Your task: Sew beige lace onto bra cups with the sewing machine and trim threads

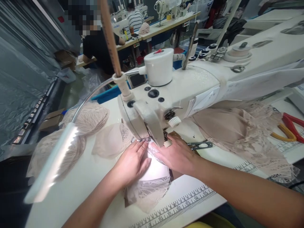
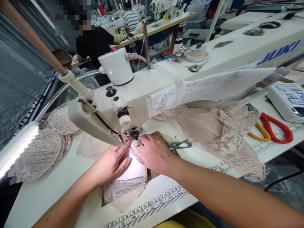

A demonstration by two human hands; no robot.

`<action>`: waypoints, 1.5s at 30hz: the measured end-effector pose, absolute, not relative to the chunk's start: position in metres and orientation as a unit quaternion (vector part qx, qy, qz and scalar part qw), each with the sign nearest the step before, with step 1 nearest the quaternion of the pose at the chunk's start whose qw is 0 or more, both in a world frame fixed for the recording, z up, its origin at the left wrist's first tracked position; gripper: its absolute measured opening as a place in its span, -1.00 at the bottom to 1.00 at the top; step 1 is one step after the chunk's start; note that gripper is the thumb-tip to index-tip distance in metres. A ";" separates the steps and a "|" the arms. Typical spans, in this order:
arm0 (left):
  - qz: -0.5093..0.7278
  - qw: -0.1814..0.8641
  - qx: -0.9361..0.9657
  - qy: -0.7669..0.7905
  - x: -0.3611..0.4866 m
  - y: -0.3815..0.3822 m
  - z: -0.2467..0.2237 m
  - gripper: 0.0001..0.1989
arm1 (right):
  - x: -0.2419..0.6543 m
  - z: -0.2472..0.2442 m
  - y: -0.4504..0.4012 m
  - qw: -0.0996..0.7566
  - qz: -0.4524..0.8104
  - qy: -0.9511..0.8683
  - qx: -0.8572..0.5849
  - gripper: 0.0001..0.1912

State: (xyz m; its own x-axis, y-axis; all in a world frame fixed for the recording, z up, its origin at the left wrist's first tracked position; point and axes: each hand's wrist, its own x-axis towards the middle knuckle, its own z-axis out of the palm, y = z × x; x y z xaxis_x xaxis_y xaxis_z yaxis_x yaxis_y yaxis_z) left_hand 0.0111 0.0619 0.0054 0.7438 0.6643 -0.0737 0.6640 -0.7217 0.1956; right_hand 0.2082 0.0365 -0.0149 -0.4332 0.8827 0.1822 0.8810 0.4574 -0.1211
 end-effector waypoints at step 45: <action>0.049 0.050 0.943 0.325 0.008 0.055 0.004 -0.57 | 0.210 -0.018 0.038 0.177 0.035 -0.853 -0.490 -0.69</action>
